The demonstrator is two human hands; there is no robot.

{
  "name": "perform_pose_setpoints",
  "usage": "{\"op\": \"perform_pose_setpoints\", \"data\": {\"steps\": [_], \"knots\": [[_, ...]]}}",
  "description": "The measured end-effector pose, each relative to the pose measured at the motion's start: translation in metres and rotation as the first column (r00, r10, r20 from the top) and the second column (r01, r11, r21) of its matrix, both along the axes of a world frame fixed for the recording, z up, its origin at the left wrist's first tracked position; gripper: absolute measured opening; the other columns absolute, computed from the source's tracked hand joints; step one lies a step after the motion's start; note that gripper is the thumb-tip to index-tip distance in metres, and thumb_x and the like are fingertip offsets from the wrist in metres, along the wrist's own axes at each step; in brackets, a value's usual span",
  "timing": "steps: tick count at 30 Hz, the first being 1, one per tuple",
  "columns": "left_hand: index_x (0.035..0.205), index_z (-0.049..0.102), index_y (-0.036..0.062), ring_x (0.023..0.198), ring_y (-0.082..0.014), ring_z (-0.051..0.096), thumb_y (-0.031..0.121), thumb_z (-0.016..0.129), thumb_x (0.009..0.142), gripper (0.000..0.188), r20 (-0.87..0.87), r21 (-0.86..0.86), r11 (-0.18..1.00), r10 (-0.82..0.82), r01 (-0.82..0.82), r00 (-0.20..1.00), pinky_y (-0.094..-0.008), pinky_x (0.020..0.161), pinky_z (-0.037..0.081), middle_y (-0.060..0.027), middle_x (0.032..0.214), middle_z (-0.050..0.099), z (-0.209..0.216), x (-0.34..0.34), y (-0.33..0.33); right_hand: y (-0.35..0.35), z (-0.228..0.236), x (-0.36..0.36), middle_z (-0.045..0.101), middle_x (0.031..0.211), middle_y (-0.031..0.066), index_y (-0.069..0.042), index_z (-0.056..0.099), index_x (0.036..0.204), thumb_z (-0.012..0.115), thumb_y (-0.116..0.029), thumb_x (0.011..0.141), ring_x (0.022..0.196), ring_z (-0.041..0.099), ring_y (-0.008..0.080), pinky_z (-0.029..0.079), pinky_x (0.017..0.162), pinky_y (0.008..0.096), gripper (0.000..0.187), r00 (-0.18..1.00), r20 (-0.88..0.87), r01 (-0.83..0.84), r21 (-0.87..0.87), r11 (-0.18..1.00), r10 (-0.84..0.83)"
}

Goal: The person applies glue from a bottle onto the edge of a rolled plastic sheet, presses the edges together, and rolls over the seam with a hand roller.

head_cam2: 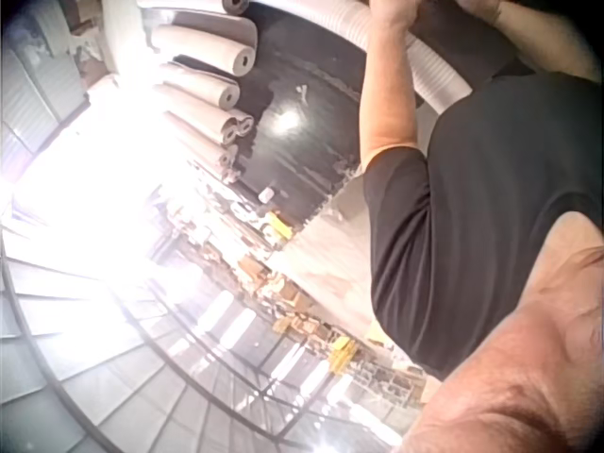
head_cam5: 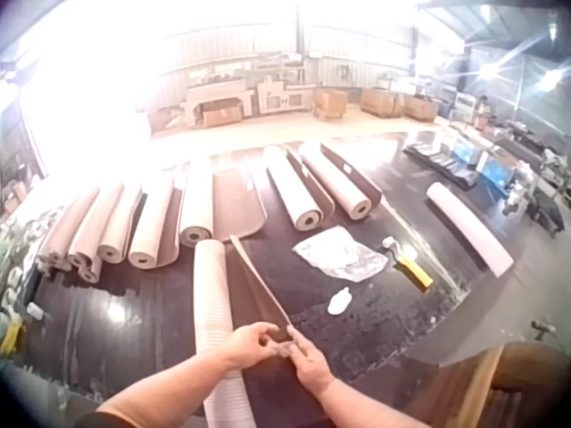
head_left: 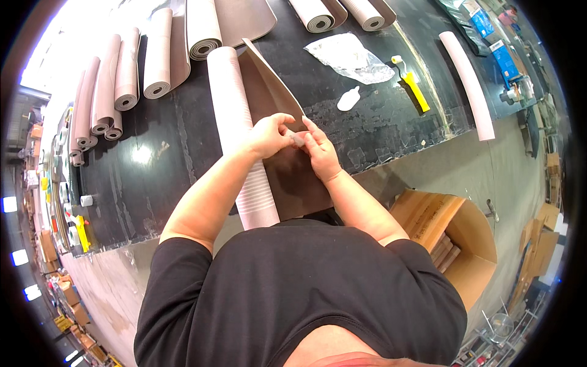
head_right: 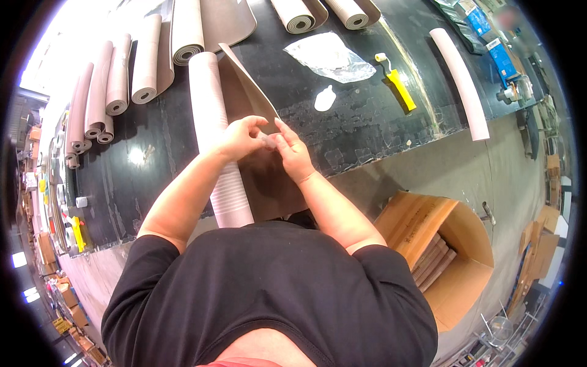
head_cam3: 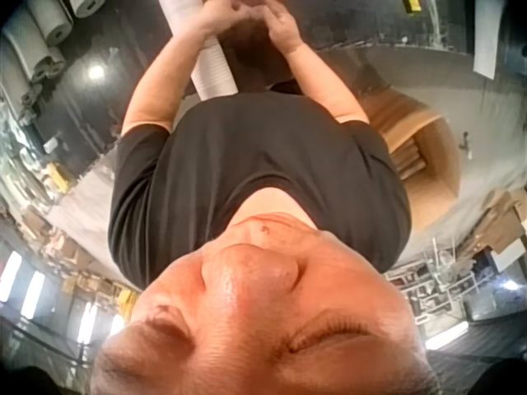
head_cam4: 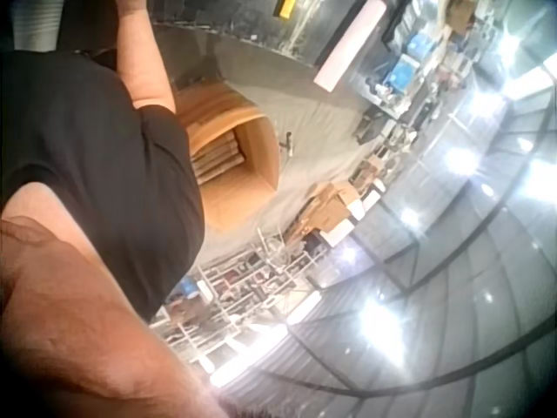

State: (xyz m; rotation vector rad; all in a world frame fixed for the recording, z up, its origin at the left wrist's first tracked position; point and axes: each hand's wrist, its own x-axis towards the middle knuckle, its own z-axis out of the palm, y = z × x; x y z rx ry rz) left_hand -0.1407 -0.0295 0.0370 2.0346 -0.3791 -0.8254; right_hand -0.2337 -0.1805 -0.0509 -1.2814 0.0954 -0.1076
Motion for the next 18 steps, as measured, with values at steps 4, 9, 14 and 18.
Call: {"op": "perform_pose_setpoints", "data": {"steps": [4,9,14,18], "knots": [[0.101,0.063,0.003,0.077,-0.0075,0.06,0.008,0.073,0.083,0.021,-0.233,-0.22,0.918,0.28,-0.331,0.931,-0.022,0.066,0.048,-0.0014,0.086,0.066,-0.012,-0.012,-0.006,0.003,0.013,0.005,0.067,0.102,0.0045,-0.001,0.062,0.115,0.061,-0.009,0.095,0.098,0.063,0.0129,0.048,0.091,0.027,0.022,0.999,-0.017,-0.025,0.262,0.965,0.03],[0.109,0.062,0.0004,0.085,-0.012,0.061,0.007,0.07,0.083,0.028,-0.193,-0.197,0.937,0.252,-0.29,0.948,-0.0246,0.079,0.049,-0.0049,0.096,0.066,-0.02,-0.031,-0.003,-0.002,-0.001,0.01,0.068,0.101,0.0045,-0.002,0.066,0.104,0.065,-0.014,0.094,0.094,0.063,0.0121,0.049,0.088,0.026,0.015,0.992,-0.125,0.029,0.32,0.947,0.011],[0.118,0.06,-0.0025,0.096,-0.0175,0.066,0.014,0.072,0.081,0.042,-0.006,-0.119,0.99,0.077,-0.077,0.997,-0.03,0.085,0.052,-0.0112,0.103,0.067,-0.003,-0.016,0.002,0.001,-0.012,0.005,0.067,0.099,0.0036,-0.003,0.067,0.097,0.066,-0.013,0.092,0.093,0.061,0.0104,0.051,0.082,0.0271,0.011,1.0,-0.013,-0.009,-0.294,0.956,0.005],[0.1,0.07,0.0005,0.083,-0.0167,0.067,0.02,0.07,0.084,0.026,0.056,0.158,0.983,-0.099,0.089,0.993,-0.0297,0.077,0.053,-0.0106,0.089,0.071,0.012,-0.005,0.002,0.007,-0.002,0.004,0.066,0.094,0.0009,-0.004,0.066,0.097,0.068,-0.009,0.089,0.085,0.06,0.0073,0.05,0.078,0.0234,0.01,0.997,-0.072,-0.011,-0.217,0.976,-0.005]]}}
